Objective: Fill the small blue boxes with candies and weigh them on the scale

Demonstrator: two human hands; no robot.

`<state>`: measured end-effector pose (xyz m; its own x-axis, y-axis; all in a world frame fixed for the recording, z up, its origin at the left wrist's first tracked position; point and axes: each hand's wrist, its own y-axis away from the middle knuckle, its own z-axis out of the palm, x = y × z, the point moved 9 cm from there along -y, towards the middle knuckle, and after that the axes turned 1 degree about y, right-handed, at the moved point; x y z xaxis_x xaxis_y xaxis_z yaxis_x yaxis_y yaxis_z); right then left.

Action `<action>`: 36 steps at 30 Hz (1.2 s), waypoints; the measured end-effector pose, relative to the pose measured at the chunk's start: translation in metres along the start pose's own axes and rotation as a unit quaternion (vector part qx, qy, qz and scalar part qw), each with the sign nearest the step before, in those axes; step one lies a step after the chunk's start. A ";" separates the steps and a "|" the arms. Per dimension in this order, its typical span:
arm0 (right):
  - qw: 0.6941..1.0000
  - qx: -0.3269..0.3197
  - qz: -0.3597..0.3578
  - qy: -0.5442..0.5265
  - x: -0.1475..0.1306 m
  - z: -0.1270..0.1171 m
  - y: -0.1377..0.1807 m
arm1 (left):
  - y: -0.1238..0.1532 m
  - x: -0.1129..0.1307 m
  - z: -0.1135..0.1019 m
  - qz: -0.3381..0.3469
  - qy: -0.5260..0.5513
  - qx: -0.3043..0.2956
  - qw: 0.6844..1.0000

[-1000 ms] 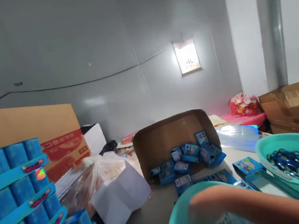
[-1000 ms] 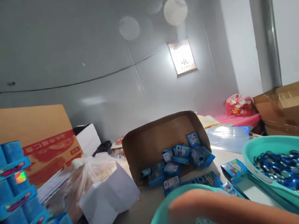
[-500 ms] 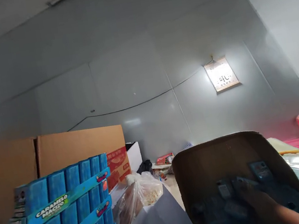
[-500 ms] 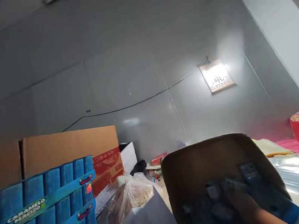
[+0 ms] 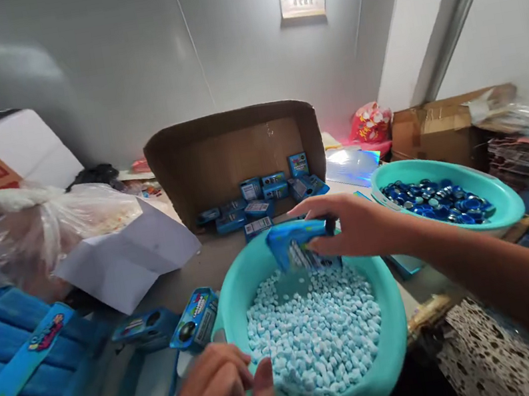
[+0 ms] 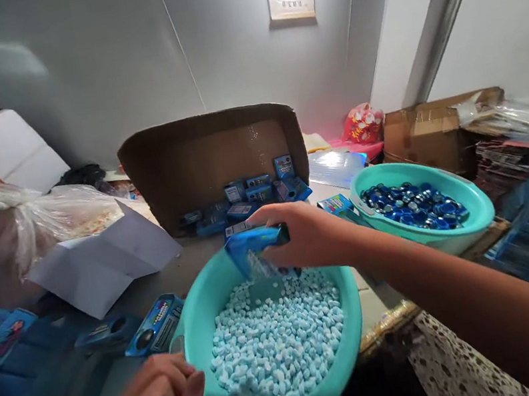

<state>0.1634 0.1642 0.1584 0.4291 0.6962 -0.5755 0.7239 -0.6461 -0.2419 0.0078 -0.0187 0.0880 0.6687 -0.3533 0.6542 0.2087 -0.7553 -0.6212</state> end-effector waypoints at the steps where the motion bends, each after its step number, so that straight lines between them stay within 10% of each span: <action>1: 0.999 -0.028 -0.012 -0.018 -0.013 0.005 0.009 | -0.012 0.010 -0.003 0.006 -0.030 0.009 0.999; 5: 0.990 -0.119 -0.054 -0.041 -0.044 0.027 0.023 | -0.058 0.011 0.027 -0.070 -0.063 -0.136 0.986; 10: 0.992 -0.008 -0.008 0.125 -0.023 0.031 0.030 | -0.086 -0.039 0.061 -0.216 -0.024 -0.203 0.955; 15: 0.944 -0.263 -0.166 0.108 -0.042 0.122 0.078 | -0.078 -0.076 0.082 -0.279 -0.014 -0.218 0.935; 20: 0.887 -0.422 -0.175 -0.063 -0.045 0.168 0.094 | -0.078 -0.073 0.069 -0.218 -0.056 -0.126 0.966; 26: 0.904 -0.352 -0.241 0.000 -0.023 0.190 0.073 | -0.083 -0.022 0.024 -0.007 -0.062 0.126 0.990; 36: 0.906 -0.257 -0.246 0.229 0.040 0.193 0.037 | -0.072 -0.031 0.006 0.026 -0.059 0.203 0.977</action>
<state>0.1033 0.1077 -0.0240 0.0795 0.9932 -0.0846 0.9939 -0.0725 0.0829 -0.0233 0.0495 0.1098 0.7588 -0.3000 0.5780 0.4227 -0.4483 -0.7876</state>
